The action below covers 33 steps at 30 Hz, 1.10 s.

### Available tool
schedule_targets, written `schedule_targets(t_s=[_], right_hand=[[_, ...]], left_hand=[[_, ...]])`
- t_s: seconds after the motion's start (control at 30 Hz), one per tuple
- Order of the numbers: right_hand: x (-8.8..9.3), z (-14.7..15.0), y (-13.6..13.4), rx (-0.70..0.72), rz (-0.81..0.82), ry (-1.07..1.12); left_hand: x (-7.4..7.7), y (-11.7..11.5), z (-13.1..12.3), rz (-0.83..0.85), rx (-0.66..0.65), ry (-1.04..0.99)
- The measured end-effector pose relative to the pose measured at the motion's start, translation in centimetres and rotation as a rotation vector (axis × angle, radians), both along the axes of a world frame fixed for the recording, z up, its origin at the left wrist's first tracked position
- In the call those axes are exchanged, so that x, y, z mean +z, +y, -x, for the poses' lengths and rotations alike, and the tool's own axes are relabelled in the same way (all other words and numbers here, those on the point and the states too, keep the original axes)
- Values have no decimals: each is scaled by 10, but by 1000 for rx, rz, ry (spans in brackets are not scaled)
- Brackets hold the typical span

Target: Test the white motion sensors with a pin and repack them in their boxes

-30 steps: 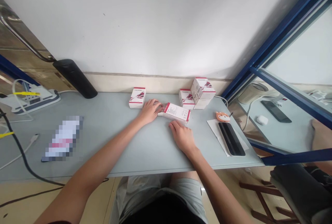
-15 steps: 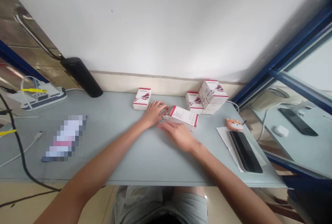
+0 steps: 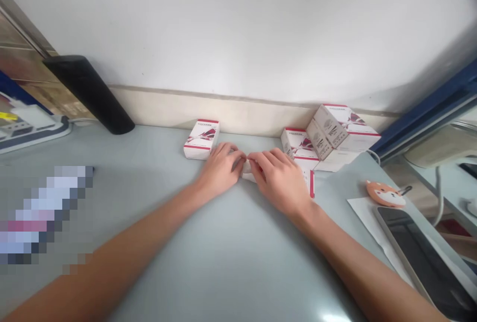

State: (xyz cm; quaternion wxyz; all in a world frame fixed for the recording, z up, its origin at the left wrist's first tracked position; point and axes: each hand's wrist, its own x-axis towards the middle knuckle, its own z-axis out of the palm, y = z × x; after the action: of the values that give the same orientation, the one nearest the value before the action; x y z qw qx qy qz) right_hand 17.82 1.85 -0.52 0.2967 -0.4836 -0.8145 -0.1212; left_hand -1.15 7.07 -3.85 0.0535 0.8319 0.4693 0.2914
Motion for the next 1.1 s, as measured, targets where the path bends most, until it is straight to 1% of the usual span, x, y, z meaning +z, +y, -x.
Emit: schedule_targets(t_s=[0.07,0.13,0.23,0.3,0.4,0.57,0.7,0.83,1.0,1.1], right_hand=[[1,0,-2,-3,-21,22],[2,0,-3,-25,-50,91],[0,2,-5,-94,-103,244],[-2,3,-6,-128,-104,323],[-2,4,-8,-128,-76,374],[0,3,-11,-98,-65,423],[0,3,-11,-106,-27,395],[0,3,-9,-157,21,332],[2,2,-4,-167,66,173],[1,2,-3,-159,62,122]], left_hand=[[1,-2,0,-33,-4,-43],[3,-4,1,-48,-59,-68],[3,-7,3,-13,-157,-60],[4,-8,4,20,-195,-54],[5,-11,6,32,-219,-36],[9,-16,5,76,-232,65],[7,-15,5,101,-223,75],[6,-13,6,73,-223,48],[15,-16,4,49,-163,13],[18,-17,2,77,-173,31]])
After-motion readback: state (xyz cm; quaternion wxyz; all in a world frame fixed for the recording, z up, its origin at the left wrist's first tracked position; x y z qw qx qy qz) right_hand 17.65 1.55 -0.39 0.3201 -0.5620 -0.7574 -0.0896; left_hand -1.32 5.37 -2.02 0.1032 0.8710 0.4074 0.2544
